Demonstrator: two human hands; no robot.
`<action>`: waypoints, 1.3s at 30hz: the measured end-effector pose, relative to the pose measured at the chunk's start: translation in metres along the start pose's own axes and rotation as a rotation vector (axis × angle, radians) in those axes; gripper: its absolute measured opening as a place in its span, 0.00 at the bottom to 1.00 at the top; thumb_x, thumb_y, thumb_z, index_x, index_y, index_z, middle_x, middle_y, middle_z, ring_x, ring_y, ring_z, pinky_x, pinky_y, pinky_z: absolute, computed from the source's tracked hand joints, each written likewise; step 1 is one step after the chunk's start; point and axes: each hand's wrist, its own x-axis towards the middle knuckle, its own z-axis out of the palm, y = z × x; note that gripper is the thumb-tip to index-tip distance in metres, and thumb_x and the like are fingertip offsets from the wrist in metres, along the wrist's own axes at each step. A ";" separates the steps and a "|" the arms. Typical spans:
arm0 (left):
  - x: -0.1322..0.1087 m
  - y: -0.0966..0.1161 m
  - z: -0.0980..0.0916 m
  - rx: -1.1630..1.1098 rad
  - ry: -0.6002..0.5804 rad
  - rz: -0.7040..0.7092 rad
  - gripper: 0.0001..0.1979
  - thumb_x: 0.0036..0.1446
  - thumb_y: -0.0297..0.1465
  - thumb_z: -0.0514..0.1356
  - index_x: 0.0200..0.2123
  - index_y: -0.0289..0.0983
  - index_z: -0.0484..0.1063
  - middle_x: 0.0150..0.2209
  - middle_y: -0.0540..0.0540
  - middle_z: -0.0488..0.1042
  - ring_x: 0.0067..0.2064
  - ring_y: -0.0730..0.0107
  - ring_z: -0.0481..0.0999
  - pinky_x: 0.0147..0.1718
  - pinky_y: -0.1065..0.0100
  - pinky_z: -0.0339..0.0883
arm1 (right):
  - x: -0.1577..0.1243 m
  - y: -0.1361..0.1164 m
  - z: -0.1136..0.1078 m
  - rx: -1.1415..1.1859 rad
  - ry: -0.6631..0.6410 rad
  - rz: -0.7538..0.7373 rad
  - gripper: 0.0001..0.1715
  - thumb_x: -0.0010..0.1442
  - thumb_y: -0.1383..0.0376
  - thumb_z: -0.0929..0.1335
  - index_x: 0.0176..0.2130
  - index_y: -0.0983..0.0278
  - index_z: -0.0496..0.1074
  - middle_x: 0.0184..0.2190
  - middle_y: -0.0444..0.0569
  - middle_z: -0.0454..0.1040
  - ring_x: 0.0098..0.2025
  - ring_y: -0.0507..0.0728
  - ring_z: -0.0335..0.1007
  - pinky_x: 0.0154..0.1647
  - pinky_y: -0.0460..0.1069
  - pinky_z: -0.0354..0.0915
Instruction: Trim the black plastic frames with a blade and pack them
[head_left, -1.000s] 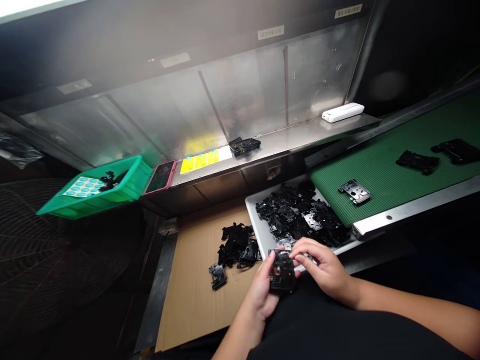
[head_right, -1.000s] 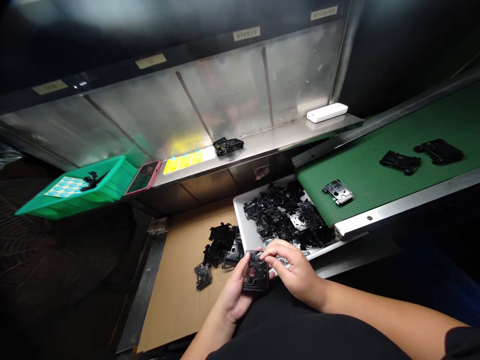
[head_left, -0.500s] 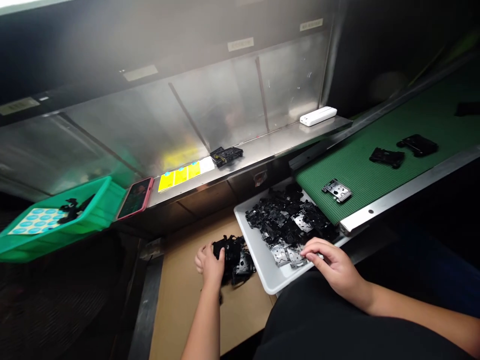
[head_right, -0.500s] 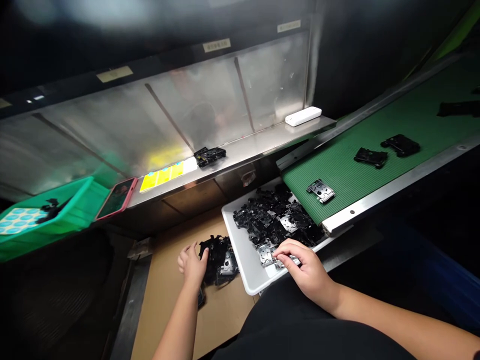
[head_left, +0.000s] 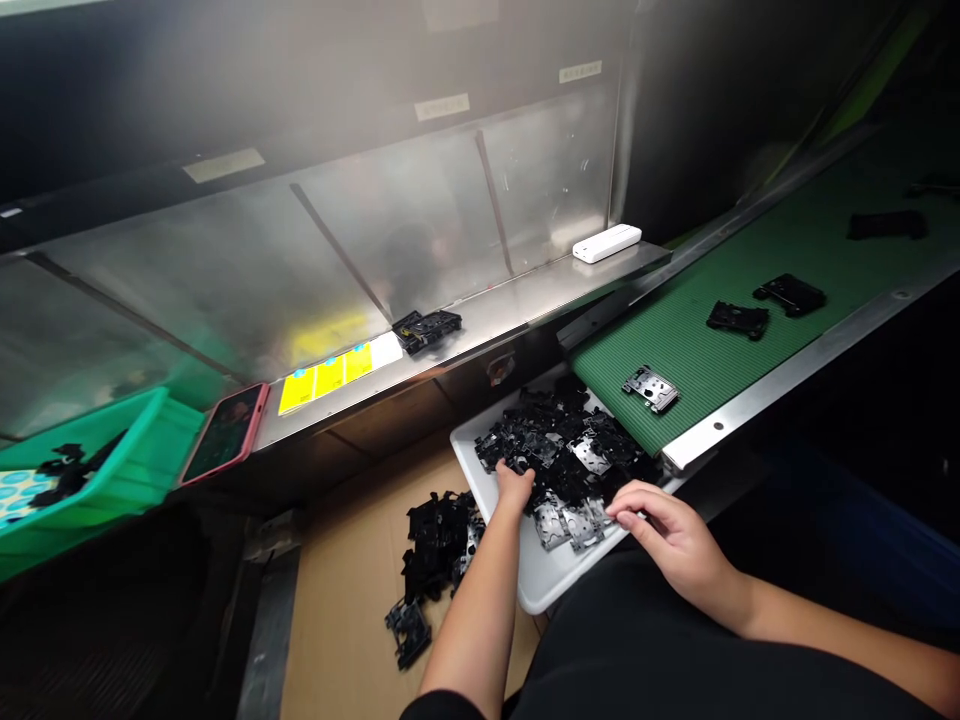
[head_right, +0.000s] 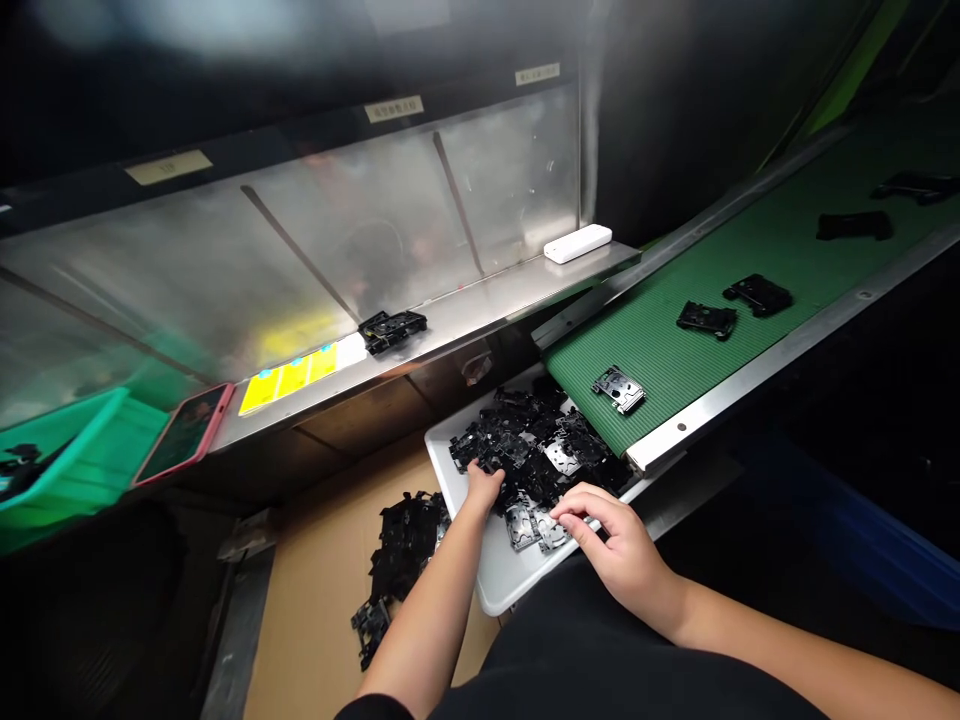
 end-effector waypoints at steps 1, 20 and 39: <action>-0.002 0.000 -0.002 -0.049 -0.006 -0.029 0.20 0.64 0.38 0.61 0.56 0.37 0.69 0.55 0.40 0.73 0.51 0.59 0.76 0.48 0.52 0.75 | 0.000 0.001 -0.001 0.001 0.009 0.002 0.09 0.70 0.64 0.66 0.42 0.58 0.77 0.40 0.49 0.76 0.43 0.58 0.74 0.46 0.51 0.68; -0.192 0.062 -0.031 -0.823 -0.513 -0.192 0.35 0.58 0.26 0.59 0.68 0.46 0.56 0.59 0.42 0.75 0.54 0.52 0.79 0.58 0.50 0.67 | 0.027 -0.023 0.012 0.149 -0.050 -0.121 0.09 0.70 0.67 0.66 0.43 0.58 0.77 0.39 0.48 0.75 0.42 0.56 0.74 0.44 0.50 0.69; -0.231 0.065 -0.015 -0.791 -0.445 -0.262 0.36 0.58 0.29 0.61 0.69 0.45 0.56 0.52 0.41 0.78 0.52 0.53 0.78 0.56 0.54 0.67 | 0.026 -0.023 0.016 0.139 -0.090 -0.055 0.09 0.70 0.66 0.66 0.41 0.60 0.77 0.38 0.48 0.74 0.39 0.56 0.74 0.42 0.50 0.71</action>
